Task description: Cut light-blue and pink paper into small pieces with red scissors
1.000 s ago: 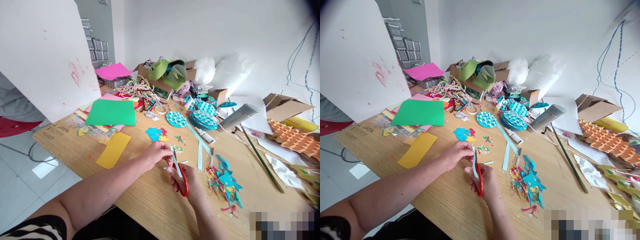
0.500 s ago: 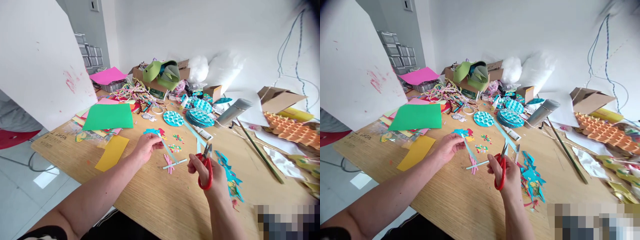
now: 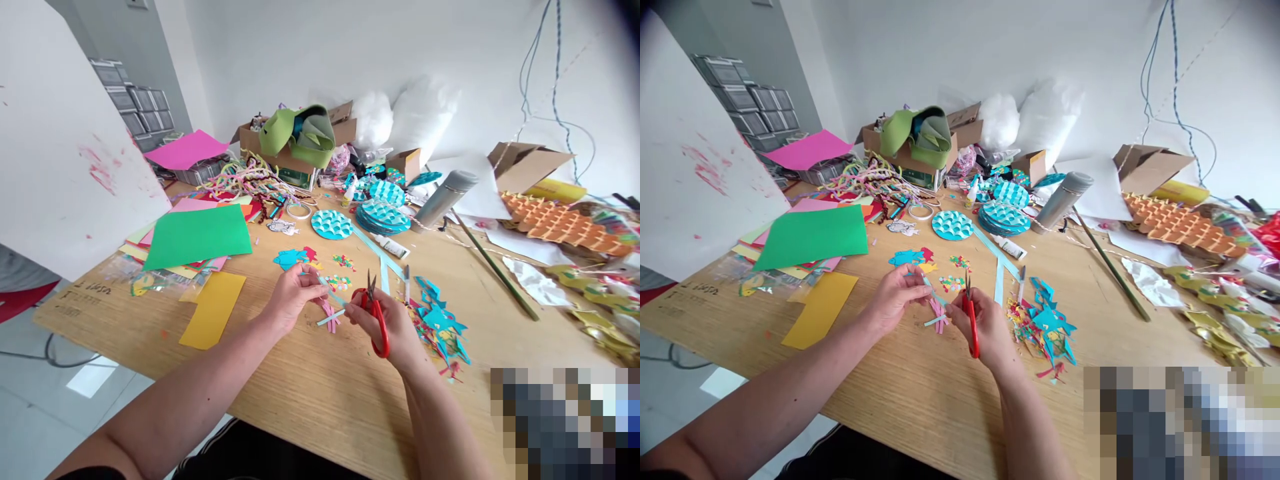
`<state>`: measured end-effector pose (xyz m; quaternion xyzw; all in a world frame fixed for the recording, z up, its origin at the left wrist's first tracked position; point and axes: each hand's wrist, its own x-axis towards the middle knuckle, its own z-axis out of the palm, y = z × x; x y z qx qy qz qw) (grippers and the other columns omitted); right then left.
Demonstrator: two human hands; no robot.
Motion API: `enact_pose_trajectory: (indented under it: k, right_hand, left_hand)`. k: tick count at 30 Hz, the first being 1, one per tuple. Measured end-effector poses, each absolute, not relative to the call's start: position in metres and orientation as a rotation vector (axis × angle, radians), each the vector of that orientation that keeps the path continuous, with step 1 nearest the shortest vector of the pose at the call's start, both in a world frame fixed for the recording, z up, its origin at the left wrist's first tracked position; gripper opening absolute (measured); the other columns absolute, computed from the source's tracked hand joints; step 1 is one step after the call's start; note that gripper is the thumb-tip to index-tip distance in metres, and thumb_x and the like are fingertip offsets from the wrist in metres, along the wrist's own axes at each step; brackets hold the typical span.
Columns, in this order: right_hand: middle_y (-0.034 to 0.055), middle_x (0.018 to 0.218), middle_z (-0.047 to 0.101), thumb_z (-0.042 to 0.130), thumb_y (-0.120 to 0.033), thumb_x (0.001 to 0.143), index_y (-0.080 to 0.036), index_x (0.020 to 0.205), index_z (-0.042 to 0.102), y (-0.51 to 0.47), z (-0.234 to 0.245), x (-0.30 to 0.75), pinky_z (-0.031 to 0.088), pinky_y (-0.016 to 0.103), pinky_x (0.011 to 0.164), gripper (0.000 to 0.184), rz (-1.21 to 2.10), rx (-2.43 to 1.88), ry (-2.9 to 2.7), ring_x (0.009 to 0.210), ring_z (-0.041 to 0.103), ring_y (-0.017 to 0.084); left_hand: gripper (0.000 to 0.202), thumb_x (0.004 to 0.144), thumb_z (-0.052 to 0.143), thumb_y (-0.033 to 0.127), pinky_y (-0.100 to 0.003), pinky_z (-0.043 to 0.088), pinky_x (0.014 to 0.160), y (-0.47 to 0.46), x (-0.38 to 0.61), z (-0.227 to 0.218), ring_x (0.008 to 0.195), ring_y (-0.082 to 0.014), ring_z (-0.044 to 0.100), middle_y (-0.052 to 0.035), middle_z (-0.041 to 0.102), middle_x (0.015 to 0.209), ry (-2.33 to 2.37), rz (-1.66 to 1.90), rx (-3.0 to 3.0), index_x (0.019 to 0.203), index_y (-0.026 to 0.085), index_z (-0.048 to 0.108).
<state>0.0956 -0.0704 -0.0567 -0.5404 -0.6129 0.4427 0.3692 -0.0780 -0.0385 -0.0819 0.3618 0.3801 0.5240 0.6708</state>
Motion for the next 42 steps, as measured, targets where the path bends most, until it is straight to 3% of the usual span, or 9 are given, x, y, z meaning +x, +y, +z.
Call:
enact_pose_trajectory:
  k: [4, 9, 14, 20, 28, 37, 42]
  right_hand:
    - [-0.0008, 0.062, 0.06, 0.07, -0.031, 0.071, -0.017, 0.07, 0.057, -0.065, -0.053, 0.105, 0.039, 0.024, 0.058, 0.019, 1.154, -1.351, -1.525, 0.06, 0.053, 0.013]
    - [-0.0007, 0.057, 0.062, 0.068, -0.032, 0.071, -0.017, 0.067, 0.058, -0.06, -0.057, 0.112, 0.037, 0.023, 0.053, 0.019, 1.166, -1.431, -1.462, 0.055, 0.052, 0.013]
    - [-0.0005, 0.057, 0.063, 0.07, -0.036, 0.07, -0.017, 0.066, 0.059, -0.055, -0.063, 0.119, 0.039, 0.024, 0.054, 0.022, 1.175, -1.43, -1.374, 0.056, 0.055, 0.013]
    - [0.0, 0.057, 0.062, 0.073, -0.043, 0.068, -0.016, 0.065, 0.06, -0.05, -0.066, 0.128, 0.043, 0.024, 0.054, 0.03, 1.119, -1.425, -1.274, 0.055, 0.057, 0.014]
    - [0.0027, 0.062, 0.064, 0.069, -0.053, 0.072, -0.017, 0.07, 0.06, -0.051, -0.059, 0.138, 0.049, 0.026, 0.056, 0.037, 0.59, -1.451, -0.983, 0.056, 0.059, 0.015]
    - [0.004, 0.065, 0.066, 0.072, -0.051, 0.07, -0.018, 0.072, 0.059, -0.051, -0.058, 0.138, 0.049, 0.027, 0.055, 0.036, 0.734, -1.465, -1.012, 0.056, 0.061, 0.016]
    - [0.0024, 0.063, 0.064, 0.072, -0.049, 0.071, -0.017, 0.071, 0.059, -0.051, -0.059, 0.139, 0.046, 0.025, 0.055, 0.035, 0.847, -1.419, -1.057, 0.056, 0.058, 0.014]
  left_hand:
    - [0.053, 0.058, 0.075, 0.013, -0.022, 0.048, 0.054, -0.04, -0.078, -0.08, 0.056, -0.0122, 0.063, 0.0042, 0.063, 0.065, 0.904, 1.084, 0.848, 0.105, 0.016, 0.051]
    - [0.033, 0.057, 0.072, 0.012, -0.022, 0.045, 0.051, -0.038, -0.077, -0.084, 0.052, -0.0092, 0.057, 0.0017, 0.062, 0.063, 0.997, 0.99, 0.931, 0.089, 0.012, 0.061]
    - [0.019, 0.058, 0.071, 0.017, -0.024, 0.045, 0.055, -0.032, -0.079, -0.089, 0.049, -0.0086, 0.055, -0.0015, 0.065, 0.062, 1.016, 0.967, 0.93, 0.072, 0.012, 0.061]
    - [0.021, 0.057, 0.074, 0.02, -0.024, 0.045, 0.058, -0.029, -0.085, -0.09, 0.054, -0.0102, 0.057, -0.001, 0.064, 0.061, 0.969, 0.965, 0.897, 0.071, 0.013, 0.06]
    - [0.021, 0.063, 0.075, 0.025, -0.025, 0.043, 0.057, -0.033, -0.089, -0.081, 0.058, -0.0112, 0.057, -0.0073, 0.068, 0.074, 0.8, 0.682, 1.057, 0.073, 0.011, 0.063]
    - [0.014, 0.068, 0.071, 0.024, -0.023, 0.042, 0.057, -0.033, -0.1, -0.062, 0.066, -0.0127, 0.06, -0.0113, 0.07, 0.088, 0.66, 0.53, 1.125, 0.073, 0.013, 0.063]
    - [0.005, 0.07, 0.065, 0.017, -0.021, 0.044, 0.056, -0.033, -0.108, -0.041, 0.06, -0.0101, 0.057, -0.006, 0.068, 0.074, 0.692, 0.47, 1.274, 0.074, 0.014, 0.065]
